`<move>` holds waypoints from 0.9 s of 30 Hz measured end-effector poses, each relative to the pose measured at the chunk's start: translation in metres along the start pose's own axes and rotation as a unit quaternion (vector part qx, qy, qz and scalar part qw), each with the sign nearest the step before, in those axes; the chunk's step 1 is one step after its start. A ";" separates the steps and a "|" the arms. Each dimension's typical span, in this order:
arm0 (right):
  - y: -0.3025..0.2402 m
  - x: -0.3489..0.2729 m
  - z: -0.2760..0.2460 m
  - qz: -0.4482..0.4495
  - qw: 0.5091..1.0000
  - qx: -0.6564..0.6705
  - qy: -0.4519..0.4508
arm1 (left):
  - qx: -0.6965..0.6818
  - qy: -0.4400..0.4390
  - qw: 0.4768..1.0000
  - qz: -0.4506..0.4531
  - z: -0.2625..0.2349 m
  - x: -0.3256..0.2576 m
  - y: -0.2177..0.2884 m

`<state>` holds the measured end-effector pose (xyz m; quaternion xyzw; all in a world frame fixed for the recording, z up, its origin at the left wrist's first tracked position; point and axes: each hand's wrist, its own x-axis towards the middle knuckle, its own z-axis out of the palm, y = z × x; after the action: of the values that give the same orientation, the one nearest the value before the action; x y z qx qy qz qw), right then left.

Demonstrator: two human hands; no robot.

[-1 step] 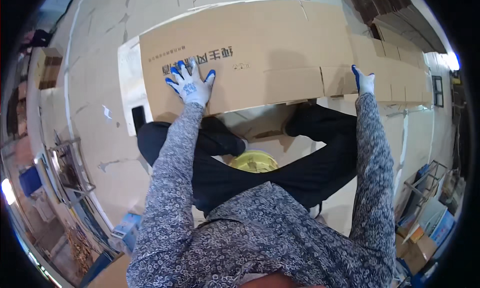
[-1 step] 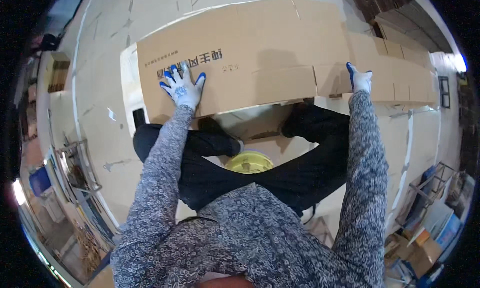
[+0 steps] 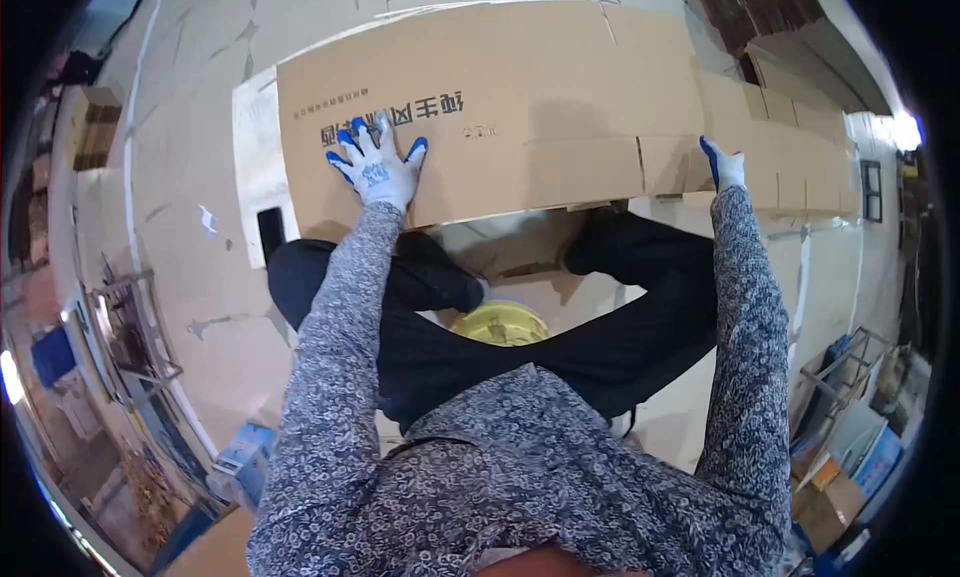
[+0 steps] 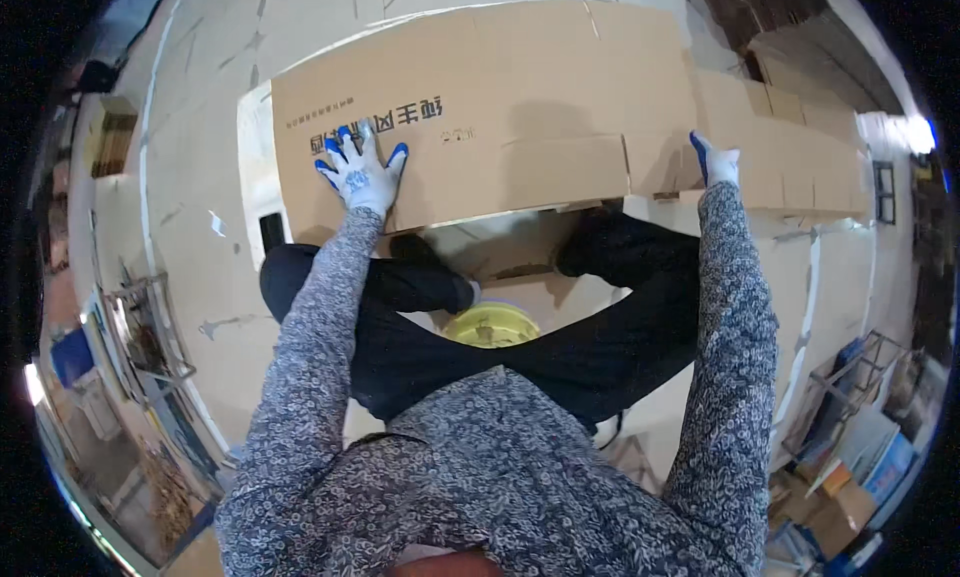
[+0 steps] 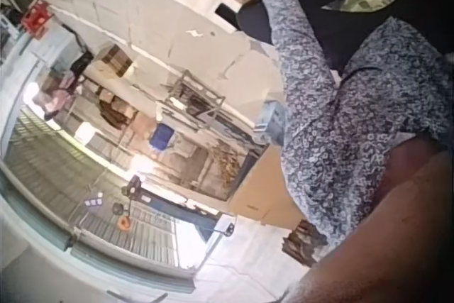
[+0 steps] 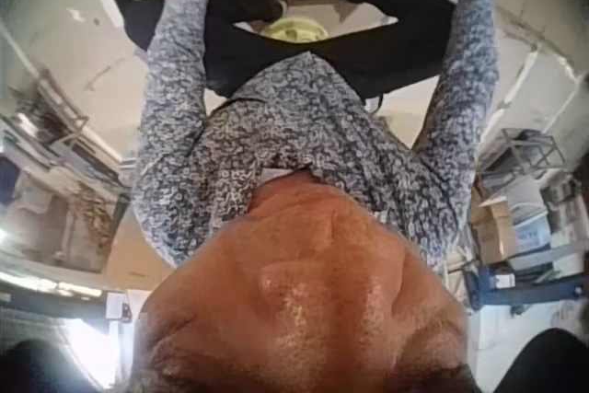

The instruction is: Fold flat corrugated cardboard sheets into boxes.

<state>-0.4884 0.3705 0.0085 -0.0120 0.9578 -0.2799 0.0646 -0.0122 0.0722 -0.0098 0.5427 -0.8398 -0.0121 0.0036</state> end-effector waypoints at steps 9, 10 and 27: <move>-0.028 -0.025 -0.107 -0.236 0.926 -0.031 -0.293 | -0.002 -0.036 0.999 -0.007 -0.004 0.004 -0.006; -0.053 -0.066 -0.109 -0.322 0.911 -0.065 -0.251 | 0.001 -0.034 0.999 -0.012 -0.003 0.002 -0.008; -0.110 -0.195 0.076 -0.529 0.805 -0.245 -0.114 | -0.008 -0.001 1.000 0.006 0.008 0.003 -0.005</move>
<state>-0.2867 0.2483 0.0271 -0.5637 0.8256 -0.0230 0.0103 -0.0096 0.0673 -0.0180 0.5375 -0.8430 -0.0190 0.0071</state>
